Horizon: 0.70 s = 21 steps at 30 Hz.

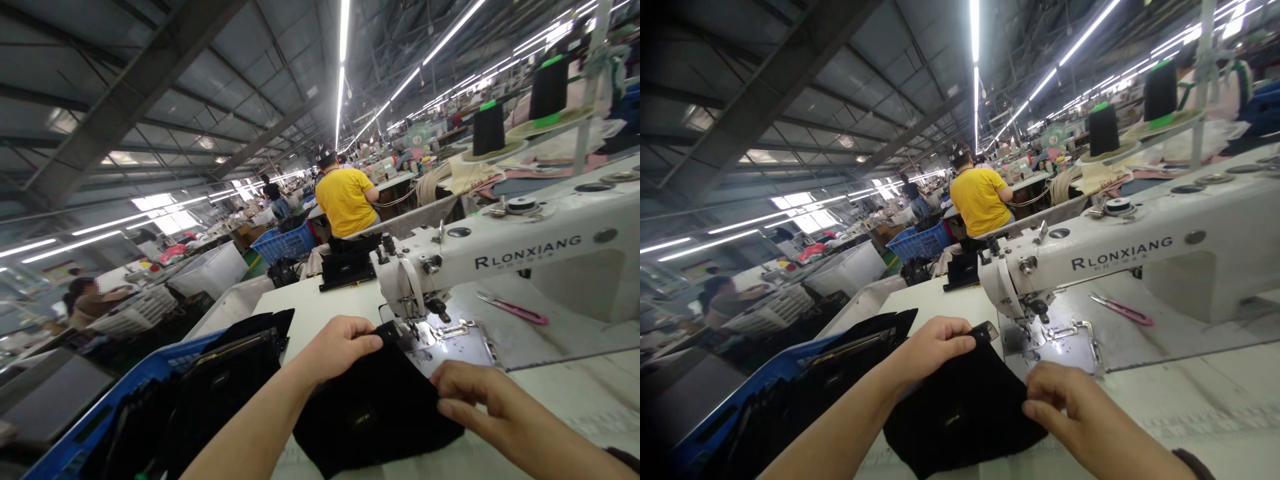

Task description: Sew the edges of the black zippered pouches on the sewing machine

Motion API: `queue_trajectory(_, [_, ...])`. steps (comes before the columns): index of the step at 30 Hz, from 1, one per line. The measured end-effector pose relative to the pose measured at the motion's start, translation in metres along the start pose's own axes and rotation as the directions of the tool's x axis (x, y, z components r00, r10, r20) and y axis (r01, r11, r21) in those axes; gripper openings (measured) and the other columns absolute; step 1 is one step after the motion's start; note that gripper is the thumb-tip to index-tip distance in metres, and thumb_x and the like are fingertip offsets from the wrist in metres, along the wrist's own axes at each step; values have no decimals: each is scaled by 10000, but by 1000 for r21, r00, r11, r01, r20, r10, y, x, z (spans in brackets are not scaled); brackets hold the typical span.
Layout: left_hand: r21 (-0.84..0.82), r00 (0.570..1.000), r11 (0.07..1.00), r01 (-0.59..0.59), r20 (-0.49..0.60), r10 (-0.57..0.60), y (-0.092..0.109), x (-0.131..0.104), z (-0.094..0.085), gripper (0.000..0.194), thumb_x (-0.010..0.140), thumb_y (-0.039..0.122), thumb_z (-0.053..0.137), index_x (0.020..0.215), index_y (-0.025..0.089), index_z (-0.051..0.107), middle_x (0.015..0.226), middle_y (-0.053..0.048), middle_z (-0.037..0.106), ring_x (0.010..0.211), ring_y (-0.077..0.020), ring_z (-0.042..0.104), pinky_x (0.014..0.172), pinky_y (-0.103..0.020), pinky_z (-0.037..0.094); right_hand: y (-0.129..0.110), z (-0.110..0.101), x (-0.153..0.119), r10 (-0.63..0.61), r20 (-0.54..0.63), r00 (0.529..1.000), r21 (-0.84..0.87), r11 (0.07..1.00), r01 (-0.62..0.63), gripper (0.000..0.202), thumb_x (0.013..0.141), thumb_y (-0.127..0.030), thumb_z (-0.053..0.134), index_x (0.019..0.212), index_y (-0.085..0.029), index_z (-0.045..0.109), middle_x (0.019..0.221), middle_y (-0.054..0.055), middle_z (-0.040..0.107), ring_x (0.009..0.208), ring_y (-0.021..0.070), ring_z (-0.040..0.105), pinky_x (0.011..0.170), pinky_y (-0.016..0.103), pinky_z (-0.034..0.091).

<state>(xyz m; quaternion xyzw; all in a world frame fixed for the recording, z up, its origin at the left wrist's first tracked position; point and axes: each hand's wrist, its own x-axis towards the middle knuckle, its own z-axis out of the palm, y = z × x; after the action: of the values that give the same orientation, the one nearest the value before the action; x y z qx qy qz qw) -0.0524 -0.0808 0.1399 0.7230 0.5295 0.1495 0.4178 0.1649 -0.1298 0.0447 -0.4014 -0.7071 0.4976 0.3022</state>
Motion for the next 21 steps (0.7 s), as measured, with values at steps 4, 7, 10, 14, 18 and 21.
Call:
queue_trajectory(4, [107, 998, 994, -2, -70, 10, -3, 2, 3, 205, 748, 321, 544, 669, 137, 589, 585, 41, 480, 582, -112, 422, 557, -225, 313, 6, 0, 4, 72, 43, 997, 45, 996, -74, 273, 793, -399, 495, 616, -211, 409, 593, -25, 419, 588, 140, 403, 532, 263, 296])
queue_trajectory(7, [210, 989, 977, -36, -134, 66, -2, 2, 7, 192, 767, 300, 547, 693, 141, 625, 625, 25, 558, 627, -132, 483, 596, -232, 341, 8, 2, 8, 105, 76, 992, 111, 987, -113, 298, 751, -401, 533, 574, -211, 388, 538, -45, 361, 523, 115, 342, 490, 251, 268])
queue_trajectory(10, [315, 983, 948, -44, -157, 97, -1, 5, 9, 184, 780, 283, 549, 721, 144, 654, 651, 7, 608, 646, -149, 523, 612, -241, 358, 10, 4, 13, 123, 71, 990, 157, 979, -133, 265, 712, -366, 560, 555, -206, 418, 509, -41, 420, 498, 109, 381, 485, 241, 294])
queue_trajectory(14, [392, 987, 920, -18, -141, 79, -10, 20, 13, 188, 793, 267, 545, 768, 142, 683, 711, -24, 654, 698, -174, 566, 655, -255, 383, 18, 10, 21, 149, 32, 988, 215, 965, -153, 220, 676, -352, 574, 581, -213, 433, 506, -38, 474, 480, 118, 436, 476, 247, 335])
queue_trajectory(18, [370, 995, 929, 5, -93, 32, -30, 42, 19, 178, 785, 251, 553, 804, 148, 697, 757, -27, 674, 730, -178, 581, 687, -253, 405, 39, 13, 30, 183, 32, 983, 241, 953, -186, 260, 658, -381, 581, 577, -221, 392, 541, -25, 515, 496, 133, 496, 479, 256, 392])
queue_trajectory(21, [346, 999, 938, 14, -51, 4, -45, 58, 26, 177, 776, 254, 562, 810, 152, 703, 741, -17, 671, 730, -178, 582, 687, -249, 416, 51, 11, 34, 228, 27, 973, 230, 946, -228, 244, 638, -365, 594, 595, -213, 408, 524, -40, 486, 466, 122, 490, 462, 249, 403])
